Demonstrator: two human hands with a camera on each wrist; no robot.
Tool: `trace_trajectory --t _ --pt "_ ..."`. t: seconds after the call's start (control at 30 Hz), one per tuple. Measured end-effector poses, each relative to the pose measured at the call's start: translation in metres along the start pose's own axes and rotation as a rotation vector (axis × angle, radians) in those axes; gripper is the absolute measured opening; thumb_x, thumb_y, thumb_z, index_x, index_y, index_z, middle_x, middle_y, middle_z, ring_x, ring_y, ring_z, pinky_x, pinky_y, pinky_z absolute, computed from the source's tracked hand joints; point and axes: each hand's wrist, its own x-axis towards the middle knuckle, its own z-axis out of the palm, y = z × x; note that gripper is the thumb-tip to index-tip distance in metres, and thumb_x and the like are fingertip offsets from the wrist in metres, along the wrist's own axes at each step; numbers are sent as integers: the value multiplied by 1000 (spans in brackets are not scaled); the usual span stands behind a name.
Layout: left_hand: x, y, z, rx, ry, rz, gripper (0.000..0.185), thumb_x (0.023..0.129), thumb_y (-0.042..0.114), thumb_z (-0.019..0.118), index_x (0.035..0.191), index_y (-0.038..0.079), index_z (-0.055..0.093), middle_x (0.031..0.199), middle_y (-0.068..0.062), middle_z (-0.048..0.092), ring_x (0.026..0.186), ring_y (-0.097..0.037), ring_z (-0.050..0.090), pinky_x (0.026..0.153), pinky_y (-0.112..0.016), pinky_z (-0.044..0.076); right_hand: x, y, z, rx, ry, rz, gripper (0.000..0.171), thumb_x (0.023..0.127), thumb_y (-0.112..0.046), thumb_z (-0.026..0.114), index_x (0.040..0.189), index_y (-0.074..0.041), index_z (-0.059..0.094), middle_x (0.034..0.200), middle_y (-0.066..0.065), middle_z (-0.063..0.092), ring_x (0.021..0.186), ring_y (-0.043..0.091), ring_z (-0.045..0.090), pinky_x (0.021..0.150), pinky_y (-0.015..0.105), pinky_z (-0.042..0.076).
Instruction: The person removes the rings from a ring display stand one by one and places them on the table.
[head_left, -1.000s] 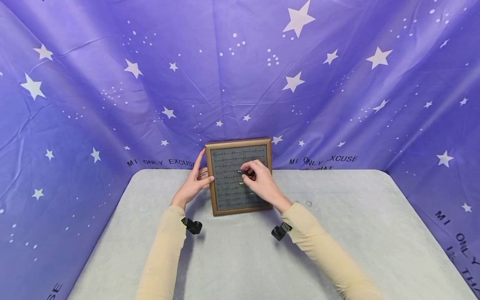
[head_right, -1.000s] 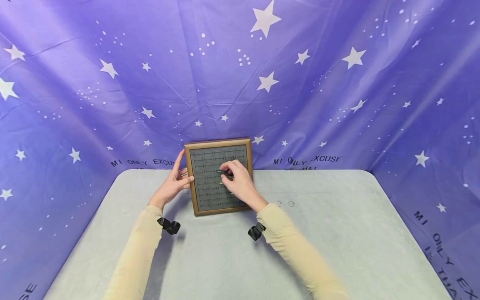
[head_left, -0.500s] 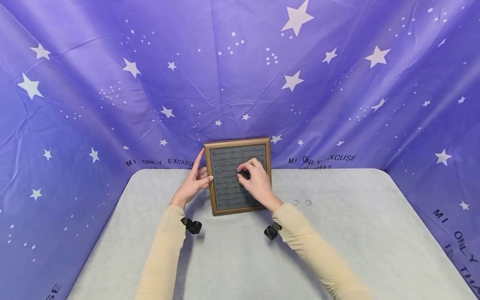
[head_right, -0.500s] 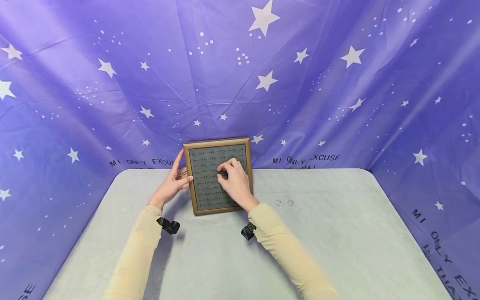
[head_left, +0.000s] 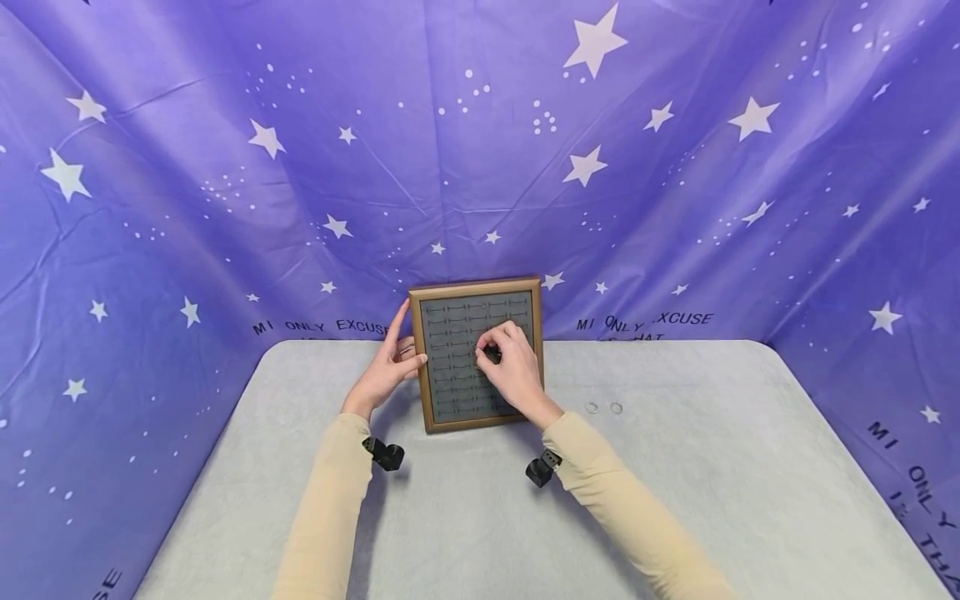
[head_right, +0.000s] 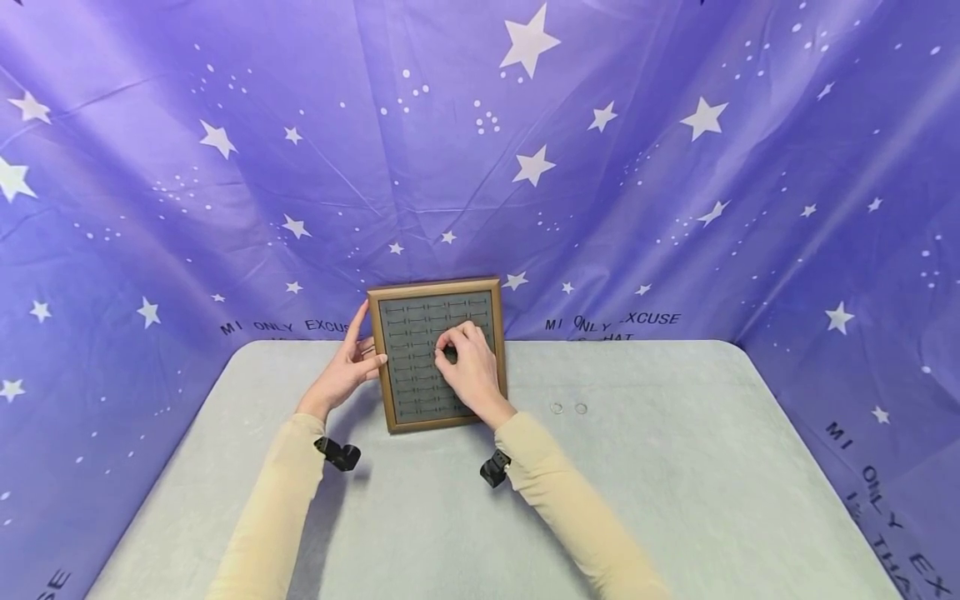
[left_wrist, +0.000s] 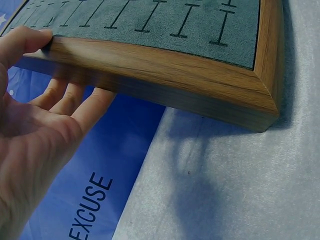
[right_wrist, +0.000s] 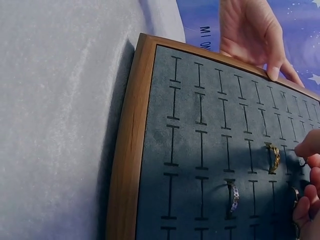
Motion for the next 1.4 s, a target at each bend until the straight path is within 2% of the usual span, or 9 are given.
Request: trace_trajectory --t 0.17,0.23,0.33,0.53,0.8,1.03,1.23,1.4 --pt "0 0 1 0 -3 0 95 91 -11 55 155 41 6 136 -31 43 107 -25 56 88 -51 49 -2 2 -4 112 -16 -14 6 87 -11 69 85 -7 65 90 3 52 81 17 50 72 29 45" --pt "0 -1 1 -10 -9 4 95 91 -11 54 155 41 5 137 -31 43 106 -25 57 88 -50 49 -3 2 -6 156 -15 -12 6 86 -7 70 84 -9 65 89 4 53 78 17 50 70 29 45" --pt "0 -2 1 -21 -15 7 95 91 -12 54 155 41 6 137 -31 43 106 -24 57 86 -45 52 -4 1 -10 198 -15 2 15 82 -1 72 81 -14 64 87 5 55 76 16 50 68 29 45" --pt "1 -5 0 -20 -11 8 95 92 -12 53 154 43 6 137 -30 43 108 -26 56 82 -39 54 -8 -2 -20 229 -41 5 11 84 -1 71 84 -10 65 89 4 60 79 16 55 70 32 47" --pt "1 -5 -1 -18 -8 18 95 92 -12 54 154 42 7 136 -31 43 107 -27 57 87 -48 51 -12 -1 -27 299 -51 31 16 82 3 71 81 -11 63 95 8 69 80 14 62 72 33 52" --pt "0 -5 0 -33 -16 26 95 92 -13 53 155 41 6 137 -33 42 106 -25 58 87 -45 52 -19 4 -32 293 -55 50 14 82 1 72 83 -11 65 86 1 64 75 13 59 68 31 48" --pt "0 -5 0 -46 -14 31 95 92 -13 52 154 42 8 136 -33 41 107 -26 57 84 -40 54 -23 6 -37 312 -45 53 10 82 2 73 85 -6 69 87 2 63 74 16 57 67 33 48" --pt "1 -5 1 -42 -17 31 95 92 -13 52 154 42 7 136 -32 42 106 -25 57 84 -40 54 -25 10 -39 311 -38 68 10 82 2 74 86 -6 70 88 3 65 74 16 56 67 36 49"
